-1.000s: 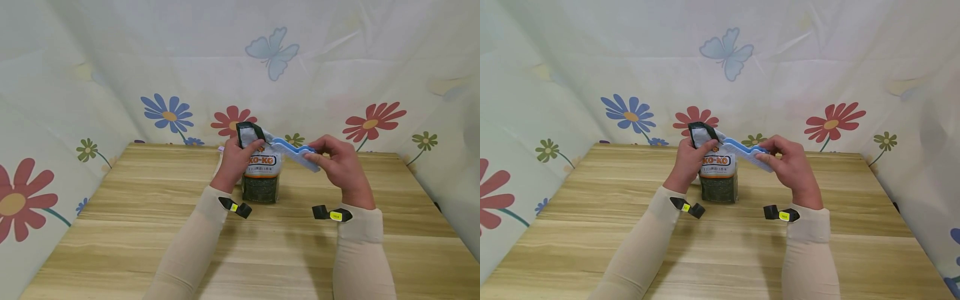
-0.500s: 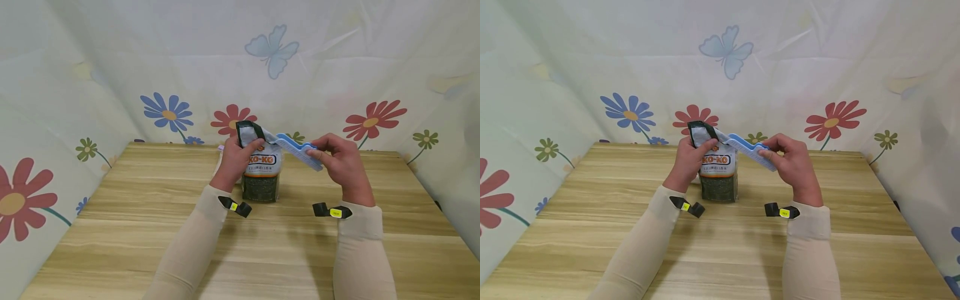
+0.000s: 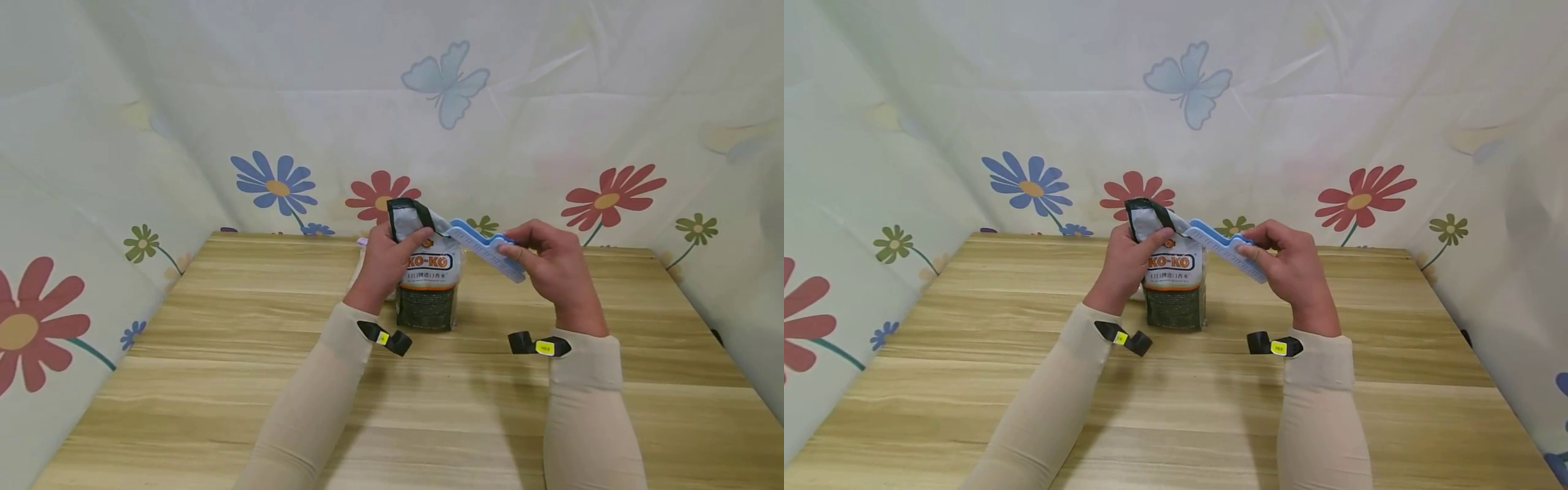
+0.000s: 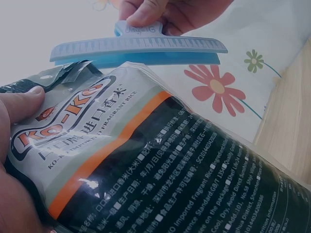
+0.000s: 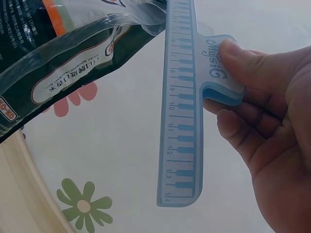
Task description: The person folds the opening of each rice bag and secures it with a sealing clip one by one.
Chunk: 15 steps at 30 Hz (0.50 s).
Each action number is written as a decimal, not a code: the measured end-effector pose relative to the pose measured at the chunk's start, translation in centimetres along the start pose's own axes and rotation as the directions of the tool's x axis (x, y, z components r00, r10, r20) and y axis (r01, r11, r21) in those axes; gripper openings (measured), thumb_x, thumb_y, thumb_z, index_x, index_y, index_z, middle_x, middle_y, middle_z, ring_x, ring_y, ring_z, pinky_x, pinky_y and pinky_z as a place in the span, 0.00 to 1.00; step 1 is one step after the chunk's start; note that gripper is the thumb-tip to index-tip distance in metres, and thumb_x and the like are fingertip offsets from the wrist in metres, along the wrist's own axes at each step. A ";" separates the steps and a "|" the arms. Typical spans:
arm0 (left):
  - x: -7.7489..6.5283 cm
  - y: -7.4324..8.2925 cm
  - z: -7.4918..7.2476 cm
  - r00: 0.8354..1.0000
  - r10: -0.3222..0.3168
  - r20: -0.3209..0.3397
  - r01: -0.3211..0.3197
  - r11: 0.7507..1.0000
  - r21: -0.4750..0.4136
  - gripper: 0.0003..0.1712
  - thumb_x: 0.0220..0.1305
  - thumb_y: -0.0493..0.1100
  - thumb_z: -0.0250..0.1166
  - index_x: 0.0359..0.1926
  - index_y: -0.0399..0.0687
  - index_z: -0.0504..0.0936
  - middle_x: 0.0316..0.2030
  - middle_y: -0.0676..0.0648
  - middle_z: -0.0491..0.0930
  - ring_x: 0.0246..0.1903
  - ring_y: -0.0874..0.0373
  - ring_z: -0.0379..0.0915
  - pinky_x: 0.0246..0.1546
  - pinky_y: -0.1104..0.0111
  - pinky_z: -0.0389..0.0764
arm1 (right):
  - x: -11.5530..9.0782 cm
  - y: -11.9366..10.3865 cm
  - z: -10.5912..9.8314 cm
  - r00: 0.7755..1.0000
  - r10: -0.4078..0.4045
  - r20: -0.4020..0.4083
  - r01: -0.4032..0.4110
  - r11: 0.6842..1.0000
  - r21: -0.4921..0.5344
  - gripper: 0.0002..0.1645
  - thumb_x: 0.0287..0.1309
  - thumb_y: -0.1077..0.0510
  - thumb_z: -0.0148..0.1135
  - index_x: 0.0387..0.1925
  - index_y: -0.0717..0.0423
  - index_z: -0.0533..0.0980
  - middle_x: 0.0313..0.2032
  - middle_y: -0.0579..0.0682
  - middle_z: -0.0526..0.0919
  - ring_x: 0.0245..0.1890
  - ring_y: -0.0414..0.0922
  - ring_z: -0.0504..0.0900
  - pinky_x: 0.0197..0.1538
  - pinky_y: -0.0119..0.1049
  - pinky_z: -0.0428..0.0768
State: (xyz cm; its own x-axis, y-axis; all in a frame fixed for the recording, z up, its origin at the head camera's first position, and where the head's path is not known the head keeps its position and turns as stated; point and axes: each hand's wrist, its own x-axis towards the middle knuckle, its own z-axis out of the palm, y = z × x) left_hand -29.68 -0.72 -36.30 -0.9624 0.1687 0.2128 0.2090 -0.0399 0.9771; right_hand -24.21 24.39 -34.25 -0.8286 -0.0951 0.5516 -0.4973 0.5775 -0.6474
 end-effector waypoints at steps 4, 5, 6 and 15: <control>-0.5 0.8 0.1 1.000 -0.025 0.000 0.025 0.999 0.029 0.19 0.64 0.47 0.66 0.53 0.46 0.79 0.44 0.40 0.82 0.41 0.51 0.83 0.47 0.61 0.83 | 0.0 0.1 0.3 1.000 -0.008 0.002 0.008 1.000 -0.008 0.11 0.58 0.61 0.66 0.42 0.61 0.82 0.35 0.57 0.86 0.29 0.31 0.78 0.34 0.21 0.75; -0.7 1.1 0.1 1.000 -0.030 0.001 0.030 0.999 0.030 0.19 0.64 0.47 0.66 0.53 0.45 0.79 0.44 0.40 0.82 0.41 0.50 0.83 0.47 0.61 0.82 | 0.0 0.1 0.3 1.000 -0.009 0.002 0.009 1.000 -0.009 0.11 0.58 0.61 0.66 0.42 0.61 0.82 0.35 0.57 0.86 0.29 0.31 0.78 0.34 0.21 0.75; -0.9 1.4 0.1 0.999 -0.036 0.002 0.036 0.999 0.032 0.18 0.64 0.46 0.65 0.53 0.45 0.78 0.45 0.40 0.82 0.42 0.50 0.83 0.48 0.61 0.82 | 0.0 0.2 0.4 1.000 -0.010 0.003 0.010 1.000 -0.009 0.11 0.59 0.61 0.66 0.42 0.61 0.82 0.34 0.57 0.86 0.29 0.31 0.78 0.34 0.21 0.75; -0.7 1.2 0.2 1.000 -0.026 0.005 0.026 1.000 0.008 0.18 0.63 0.46 0.66 0.53 0.46 0.78 0.44 0.40 0.82 0.40 0.52 0.84 0.46 0.62 0.83 | 0.3 0.2 1.1 0.998 -0.060 -0.027 0.061 0.998 0.018 0.10 0.57 0.63 0.66 0.42 0.62 0.82 0.33 0.58 0.87 0.30 0.27 0.78 0.35 0.22 0.76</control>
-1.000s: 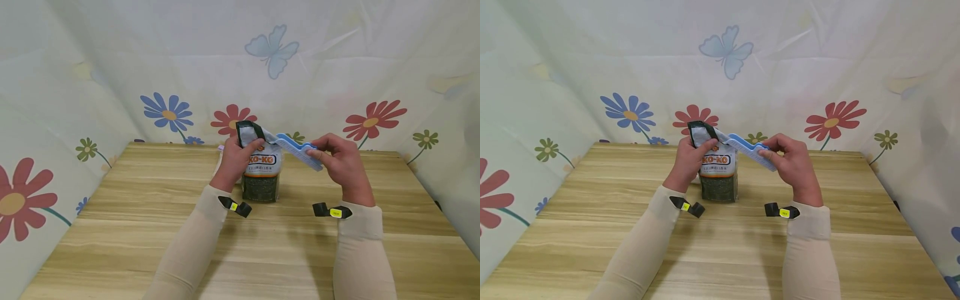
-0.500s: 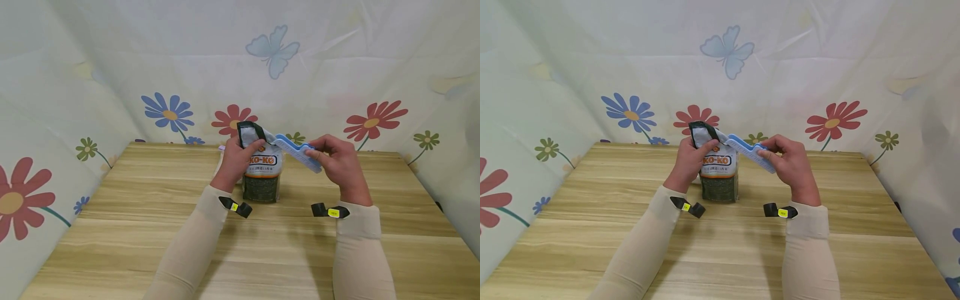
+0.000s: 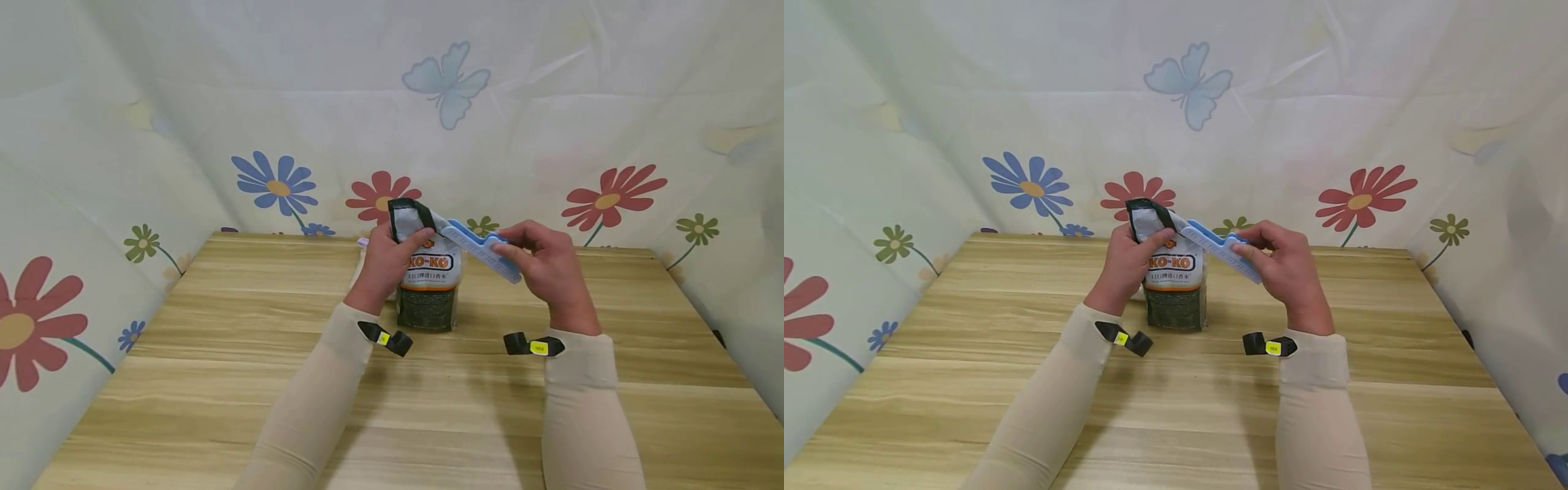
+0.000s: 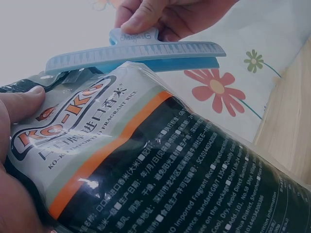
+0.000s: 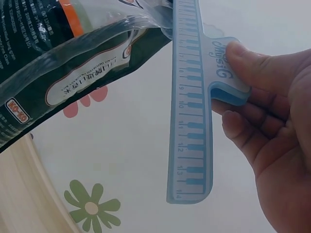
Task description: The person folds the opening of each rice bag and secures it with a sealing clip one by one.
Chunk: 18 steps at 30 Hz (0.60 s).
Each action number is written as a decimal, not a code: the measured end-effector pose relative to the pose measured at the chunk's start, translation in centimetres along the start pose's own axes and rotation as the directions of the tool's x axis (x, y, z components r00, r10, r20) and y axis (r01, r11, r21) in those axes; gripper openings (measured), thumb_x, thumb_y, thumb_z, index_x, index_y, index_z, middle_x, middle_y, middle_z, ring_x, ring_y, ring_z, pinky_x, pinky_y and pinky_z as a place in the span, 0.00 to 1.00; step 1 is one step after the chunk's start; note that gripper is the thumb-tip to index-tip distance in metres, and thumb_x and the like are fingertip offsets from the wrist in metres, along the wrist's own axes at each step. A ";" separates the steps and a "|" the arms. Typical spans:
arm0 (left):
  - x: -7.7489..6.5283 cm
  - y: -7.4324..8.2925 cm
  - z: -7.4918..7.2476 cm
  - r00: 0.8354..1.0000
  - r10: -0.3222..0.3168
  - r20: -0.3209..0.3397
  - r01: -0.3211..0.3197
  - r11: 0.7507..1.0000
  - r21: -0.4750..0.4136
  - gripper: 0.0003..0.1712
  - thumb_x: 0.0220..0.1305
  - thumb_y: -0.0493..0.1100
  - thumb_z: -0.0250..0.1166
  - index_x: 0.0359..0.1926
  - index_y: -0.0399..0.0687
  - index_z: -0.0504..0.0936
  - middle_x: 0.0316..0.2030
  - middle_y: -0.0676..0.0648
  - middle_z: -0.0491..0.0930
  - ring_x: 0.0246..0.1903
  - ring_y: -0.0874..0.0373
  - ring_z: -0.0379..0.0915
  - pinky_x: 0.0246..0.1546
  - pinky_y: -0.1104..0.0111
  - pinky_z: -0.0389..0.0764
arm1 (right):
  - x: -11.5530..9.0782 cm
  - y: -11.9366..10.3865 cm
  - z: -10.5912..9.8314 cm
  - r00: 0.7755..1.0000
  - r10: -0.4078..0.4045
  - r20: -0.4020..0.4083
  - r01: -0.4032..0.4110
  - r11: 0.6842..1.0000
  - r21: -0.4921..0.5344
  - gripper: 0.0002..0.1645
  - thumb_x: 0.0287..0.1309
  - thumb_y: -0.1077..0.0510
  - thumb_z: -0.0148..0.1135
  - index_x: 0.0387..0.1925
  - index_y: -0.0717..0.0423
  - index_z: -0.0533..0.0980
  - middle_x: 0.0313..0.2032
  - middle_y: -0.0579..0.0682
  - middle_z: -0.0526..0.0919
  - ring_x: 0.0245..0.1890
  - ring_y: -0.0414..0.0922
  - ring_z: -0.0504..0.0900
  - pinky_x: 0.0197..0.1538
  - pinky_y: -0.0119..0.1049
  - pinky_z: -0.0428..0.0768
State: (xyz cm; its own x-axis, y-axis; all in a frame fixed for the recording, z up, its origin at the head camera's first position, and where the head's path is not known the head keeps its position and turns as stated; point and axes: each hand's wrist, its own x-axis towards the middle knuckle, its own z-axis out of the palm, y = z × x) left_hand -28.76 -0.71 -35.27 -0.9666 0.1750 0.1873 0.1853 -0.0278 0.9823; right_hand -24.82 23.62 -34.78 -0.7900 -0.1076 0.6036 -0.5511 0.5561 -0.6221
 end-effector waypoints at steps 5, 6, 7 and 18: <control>0.7 -1.1 -0.2 1.000 0.002 -0.004 -0.002 1.000 0.011 0.19 0.61 0.49 0.68 0.51 0.50 0.80 0.42 0.42 0.83 0.39 0.52 0.84 0.45 0.62 0.83 | 0.1 -0.4 0.2 1.000 0.007 -0.006 -0.007 1.000 -0.009 0.10 0.58 0.62 0.66 0.42 0.61 0.82 0.34 0.58 0.87 0.30 0.28 0.77 0.36 0.20 0.74; 0.7 -1.1 -0.1 1.000 0.003 -0.005 -0.003 1.000 0.015 0.19 0.61 0.50 0.68 0.51 0.50 0.80 0.42 0.42 0.83 0.39 0.52 0.84 0.45 0.62 0.83 | 0.1 -0.5 0.3 1.000 0.008 -0.008 -0.008 1.000 -0.010 0.10 0.58 0.62 0.66 0.41 0.61 0.82 0.34 0.58 0.87 0.30 0.28 0.77 0.36 0.20 0.74; 0.7 -1.1 -0.2 1.000 0.004 -0.006 -0.004 1.000 0.018 0.19 0.61 0.50 0.68 0.51 0.50 0.80 0.42 0.42 0.83 0.39 0.52 0.84 0.45 0.62 0.83 | 0.1 -0.6 0.3 1.000 0.004 -0.010 -0.004 1.000 -0.007 0.10 0.58 0.62 0.66 0.41 0.61 0.82 0.34 0.58 0.87 0.30 0.28 0.77 0.36 0.20 0.74; 0.8 -1.1 -0.2 1.000 0.017 -0.001 -0.017 1.000 0.024 0.17 0.61 0.48 0.69 0.50 0.50 0.80 0.41 0.43 0.83 0.39 0.53 0.83 0.45 0.63 0.83 | 0.3 -0.7 0.9 1.000 -0.003 -0.025 0.003 0.999 -0.033 0.09 0.58 0.62 0.66 0.41 0.60 0.82 0.35 0.57 0.87 0.29 0.27 0.77 0.35 0.21 0.74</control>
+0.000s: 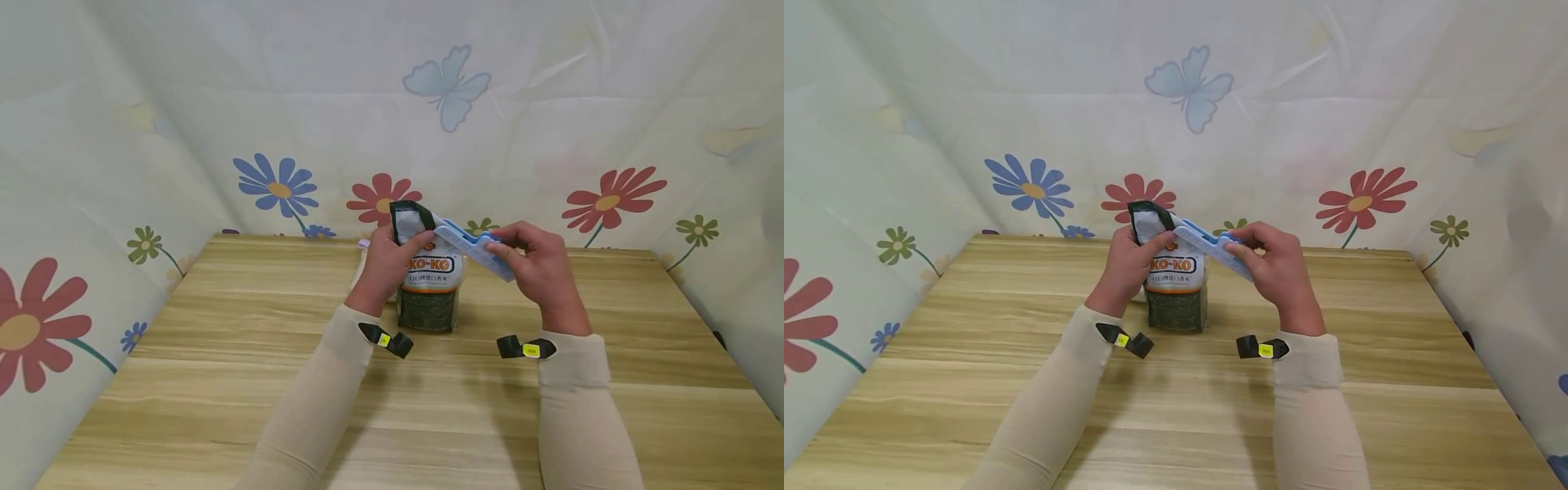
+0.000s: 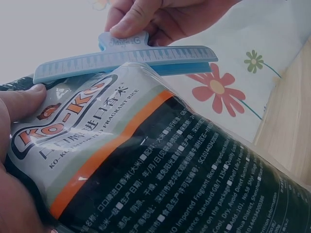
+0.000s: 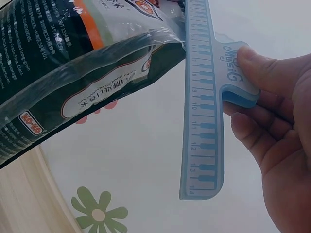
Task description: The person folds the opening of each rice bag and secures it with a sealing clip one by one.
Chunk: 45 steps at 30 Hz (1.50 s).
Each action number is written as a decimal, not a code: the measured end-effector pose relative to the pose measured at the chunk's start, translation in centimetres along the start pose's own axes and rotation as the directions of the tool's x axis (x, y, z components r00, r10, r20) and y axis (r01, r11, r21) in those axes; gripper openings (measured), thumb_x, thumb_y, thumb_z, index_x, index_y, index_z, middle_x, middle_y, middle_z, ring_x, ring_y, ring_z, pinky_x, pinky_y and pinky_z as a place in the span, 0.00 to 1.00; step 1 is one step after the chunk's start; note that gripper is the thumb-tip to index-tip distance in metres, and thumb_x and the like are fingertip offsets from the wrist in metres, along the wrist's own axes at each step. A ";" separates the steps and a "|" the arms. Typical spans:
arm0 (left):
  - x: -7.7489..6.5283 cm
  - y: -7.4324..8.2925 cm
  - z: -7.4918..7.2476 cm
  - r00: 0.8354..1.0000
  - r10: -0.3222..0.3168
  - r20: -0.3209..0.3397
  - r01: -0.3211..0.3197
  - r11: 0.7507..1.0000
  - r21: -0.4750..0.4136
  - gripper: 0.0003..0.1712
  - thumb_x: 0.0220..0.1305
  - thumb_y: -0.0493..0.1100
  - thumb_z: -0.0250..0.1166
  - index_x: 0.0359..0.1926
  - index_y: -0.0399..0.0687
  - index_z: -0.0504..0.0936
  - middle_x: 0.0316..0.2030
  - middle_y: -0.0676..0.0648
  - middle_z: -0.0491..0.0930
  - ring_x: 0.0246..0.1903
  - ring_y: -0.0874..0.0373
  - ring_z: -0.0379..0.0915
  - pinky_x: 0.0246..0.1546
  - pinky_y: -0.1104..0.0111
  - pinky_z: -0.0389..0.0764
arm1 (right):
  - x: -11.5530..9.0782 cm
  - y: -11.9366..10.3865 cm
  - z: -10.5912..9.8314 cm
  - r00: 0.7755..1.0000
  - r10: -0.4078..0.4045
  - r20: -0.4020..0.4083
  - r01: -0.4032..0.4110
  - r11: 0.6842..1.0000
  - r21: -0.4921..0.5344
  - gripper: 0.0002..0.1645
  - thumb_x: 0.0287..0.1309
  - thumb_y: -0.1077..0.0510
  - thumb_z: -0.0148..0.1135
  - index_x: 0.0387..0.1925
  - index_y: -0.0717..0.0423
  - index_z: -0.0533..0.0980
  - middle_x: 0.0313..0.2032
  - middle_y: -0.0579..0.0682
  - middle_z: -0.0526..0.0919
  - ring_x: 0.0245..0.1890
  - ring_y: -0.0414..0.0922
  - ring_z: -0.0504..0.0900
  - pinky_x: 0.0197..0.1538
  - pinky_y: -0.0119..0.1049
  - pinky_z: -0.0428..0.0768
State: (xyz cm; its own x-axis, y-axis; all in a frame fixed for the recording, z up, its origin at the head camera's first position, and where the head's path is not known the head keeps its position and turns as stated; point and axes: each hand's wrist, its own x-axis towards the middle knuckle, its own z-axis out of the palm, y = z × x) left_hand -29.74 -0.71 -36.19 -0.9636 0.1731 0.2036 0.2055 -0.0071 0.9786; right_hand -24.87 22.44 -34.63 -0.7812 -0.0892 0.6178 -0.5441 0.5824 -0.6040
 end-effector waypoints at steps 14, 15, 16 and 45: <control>0.0 0.0 0.0 0.995 0.097 0.029 -0.097 0.995 -0.005 0.15 0.61 0.45 0.69 0.48 0.46 0.81 0.41 0.42 0.83 0.37 0.57 0.81 0.43 0.65 0.81 | 0.3 -0.2 0.5 0.997 -0.068 -0.036 0.069 0.997 0.037 0.09 0.55 0.65 0.68 0.39 0.60 0.83 0.35 0.56 0.88 0.30 0.24 0.78 0.35 0.23 0.75; 0.0 0.0 0.0 0.995 0.099 0.032 -0.099 0.995 -0.004 0.15 0.61 0.45 0.69 0.48 0.46 0.81 0.41 0.42 0.84 0.37 0.57 0.81 0.42 0.65 0.81 | 0.3 -0.2 0.6 0.997 -0.074 -0.037 0.075 0.996 0.041 0.09 0.55 0.65 0.68 0.39 0.60 0.83 0.34 0.56 0.88 0.30 0.25 0.78 0.35 0.23 0.75; 0.0 0.0 -0.1 0.995 0.098 0.032 -0.099 0.995 0.001 0.15 0.61 0.46 0.69 0.47 0.47 0.81 0.40 0.42 0.84 0.37 0.57 0.81 0.42 0.65 0.82 | 0.4 -0.2 0.6 0.996 -0.078 -0.036 0.080 0.996 0.041 0.09 0.55 0.65 0.68 0.39 0.60 0.83 0.34 0.56 0.88 0.29 0.25 0.78 0.35 0.22 0.75; 0.1 0.1 -0.2 0.990 0.111 0.082 -0.113 0.994 0.014 0.17 0.61 0.45 0.68 0.51 0.49 0.81 0.42 0.41 0.85 0.38 0.56 0.83 0.43 0.64 0.83 | 0.8 -0.9 1.1 0.996 -0.082 -0.036 0.084 0.995 0.059 0.11 0.56 0.63 0.67 0.43 0.59 0.82 0.37 0.55 0.87 0.31 0.31 0.79 0.37 0.22 0.77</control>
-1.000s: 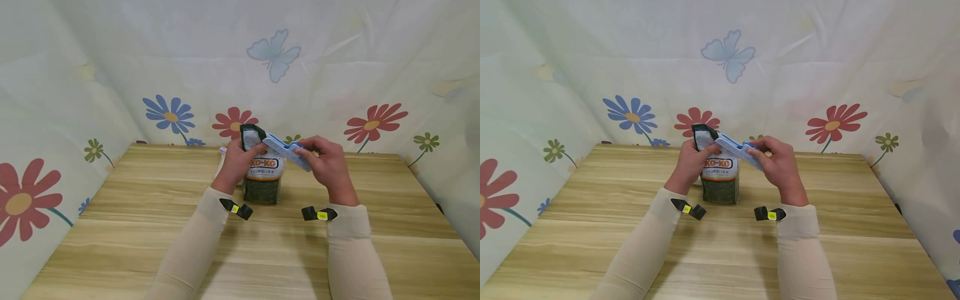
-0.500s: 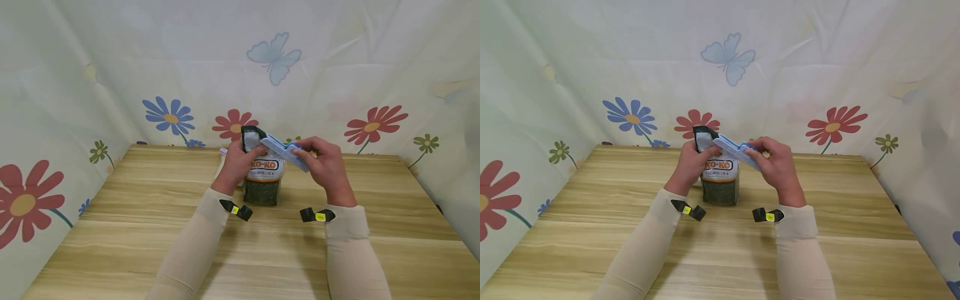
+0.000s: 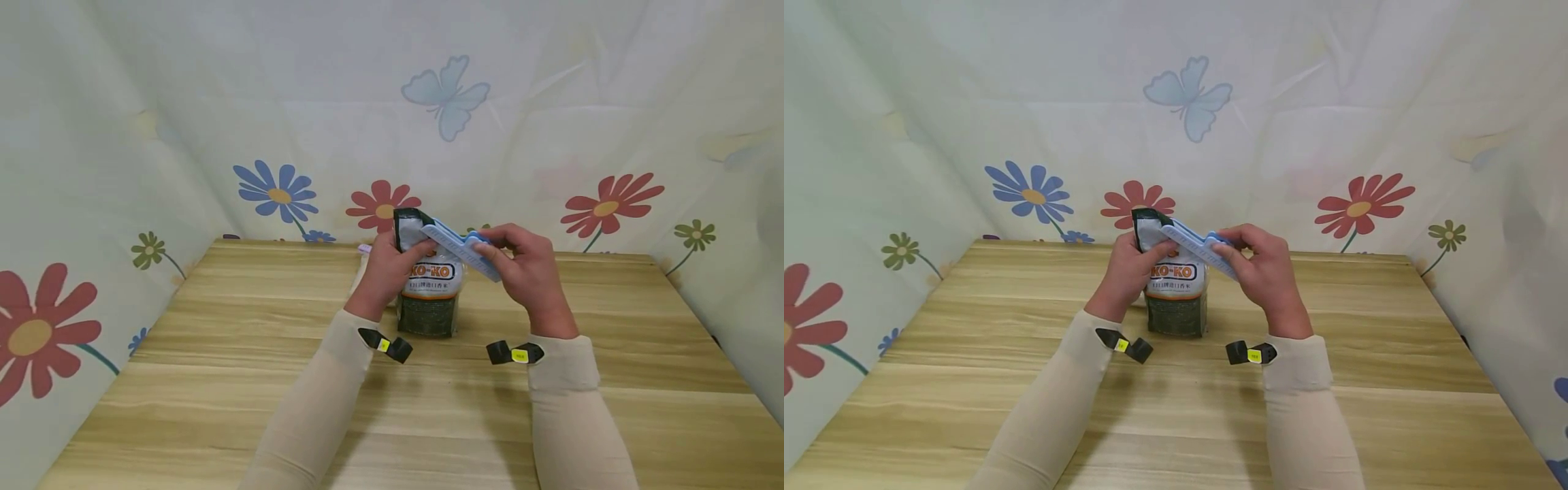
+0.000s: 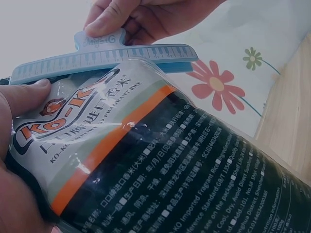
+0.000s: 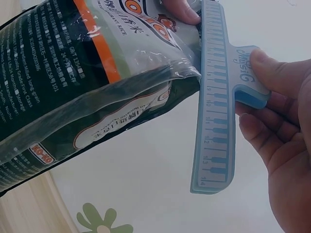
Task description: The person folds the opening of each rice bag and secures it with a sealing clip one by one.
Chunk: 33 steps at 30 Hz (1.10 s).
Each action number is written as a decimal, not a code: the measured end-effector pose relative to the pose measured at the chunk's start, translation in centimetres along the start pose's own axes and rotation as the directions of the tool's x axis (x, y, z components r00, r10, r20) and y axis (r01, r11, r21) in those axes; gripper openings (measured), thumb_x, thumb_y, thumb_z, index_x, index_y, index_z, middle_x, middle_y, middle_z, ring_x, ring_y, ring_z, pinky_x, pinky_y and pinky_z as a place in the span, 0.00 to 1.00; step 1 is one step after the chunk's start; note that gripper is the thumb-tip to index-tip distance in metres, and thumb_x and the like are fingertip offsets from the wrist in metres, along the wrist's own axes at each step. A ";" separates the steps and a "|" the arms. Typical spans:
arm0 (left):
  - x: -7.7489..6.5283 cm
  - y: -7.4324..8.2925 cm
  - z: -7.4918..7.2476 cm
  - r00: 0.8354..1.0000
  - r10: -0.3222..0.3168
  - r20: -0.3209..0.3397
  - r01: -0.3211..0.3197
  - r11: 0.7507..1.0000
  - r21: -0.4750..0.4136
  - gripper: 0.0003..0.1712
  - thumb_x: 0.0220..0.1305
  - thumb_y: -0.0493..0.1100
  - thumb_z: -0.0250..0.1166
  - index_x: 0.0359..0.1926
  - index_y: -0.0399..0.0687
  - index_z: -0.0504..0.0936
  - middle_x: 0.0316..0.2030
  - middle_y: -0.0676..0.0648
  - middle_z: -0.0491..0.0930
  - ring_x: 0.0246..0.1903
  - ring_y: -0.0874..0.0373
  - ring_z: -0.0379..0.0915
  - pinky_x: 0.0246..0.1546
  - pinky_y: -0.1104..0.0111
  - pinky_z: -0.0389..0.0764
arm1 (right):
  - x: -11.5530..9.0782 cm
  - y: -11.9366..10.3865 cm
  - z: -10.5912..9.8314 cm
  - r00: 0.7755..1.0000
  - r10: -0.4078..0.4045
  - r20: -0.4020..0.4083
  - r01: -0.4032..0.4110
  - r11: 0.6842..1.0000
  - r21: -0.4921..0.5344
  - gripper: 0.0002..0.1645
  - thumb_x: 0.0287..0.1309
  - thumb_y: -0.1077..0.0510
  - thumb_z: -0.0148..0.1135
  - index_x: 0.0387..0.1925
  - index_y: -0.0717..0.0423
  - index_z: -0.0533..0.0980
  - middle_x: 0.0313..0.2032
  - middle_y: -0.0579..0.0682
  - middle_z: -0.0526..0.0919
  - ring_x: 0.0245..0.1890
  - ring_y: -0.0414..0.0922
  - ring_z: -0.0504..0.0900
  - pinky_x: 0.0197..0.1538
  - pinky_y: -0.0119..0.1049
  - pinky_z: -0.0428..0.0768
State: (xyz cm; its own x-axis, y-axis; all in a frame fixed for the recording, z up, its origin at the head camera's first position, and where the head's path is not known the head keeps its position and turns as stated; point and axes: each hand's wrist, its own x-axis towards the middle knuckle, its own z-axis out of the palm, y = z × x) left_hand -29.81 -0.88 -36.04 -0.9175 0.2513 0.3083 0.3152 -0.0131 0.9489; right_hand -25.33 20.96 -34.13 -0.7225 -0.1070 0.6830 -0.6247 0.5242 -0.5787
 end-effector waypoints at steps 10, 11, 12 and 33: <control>-0.2 0.0 0.1 1.000 -0.001 0.006 0.001 1.000 0.006 0.17 0.61 0.46 0.68 0.51 0.51 0.82 0.42 0.42 0.85 0.39 0.55 0.83 0.45 0.63 0.83 | -0.1 -0.1 0.3 1.000 0.003 -0.016 -0.002 1.000 0.021 0.12 0.56 0.62 0.68 0.43 0.59 0.82 0.36 0.54 0.87 0.32 0.30 0.79 0.40 0.19 0.76; -0.2 0.0 0.1 1.000 -0.003 0.005 0.003 1.000 0.010 0.17 0.61 0.46 0.68 0.51 0.51 0.82 0.42 0.42 0.85 0.39 0.55 0.84 0.45 0.63 0.83 | -0.1 -0.1 0.3 1.000 0.001 -0.017 -0.001 1.000 0.025 0.12 0.56 0.63 0.68 0.43 0.59 0.82 0.36 0.54 0.87 0.32 0.30 0.79 0.40 0.19 0.76; -0.2 0.1 0.2 1.000 -0.004 0.006 0.003 1.000 0.011 0.17 0.61 0.46 0.68 0.51 0.51 0.82 0.42 0.42 0.85 0.38 0.55 0.84 0.45 0.63 0.83 | -0.1 -0.1 0.3 1.000 -0.002 -0.019 0.003 1.000 0.029 0.12 0.56 0.63 0.67 0.43 0.59 0.82 0.36 0.54 0.87 0.31 0.30 0.79 0.40 0.19 0.76; -0.5 0.1 0.3 0.999 -0.011 0.036 0.011 1.000 -0.012 0.17 0.62 0.45 0.68 0.52 0.48 0.80 0.44 0.40 0.85 0.41 0.54 0.84 0.46 0.62 0.83 | -0.1 -0.8 0.9 0.997 -0.051 -0.052 0.055 0.996 0.066 0.13 0.55 0.65 0.68 0.43 0.63 0.81 0.34 0.56 0.87 0.31 0.30 0.79 0.37 0.21 0.76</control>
State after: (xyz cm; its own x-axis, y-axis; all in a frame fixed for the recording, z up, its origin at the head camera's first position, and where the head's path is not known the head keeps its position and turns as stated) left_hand -29.22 -0.73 -36.15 -0.9117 0.2856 0.2954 0.3020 -0.0217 0.9531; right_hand -24.98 19.80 -34.14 -0.6732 -0.0898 0.7340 -0.6814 0.4608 -0.5686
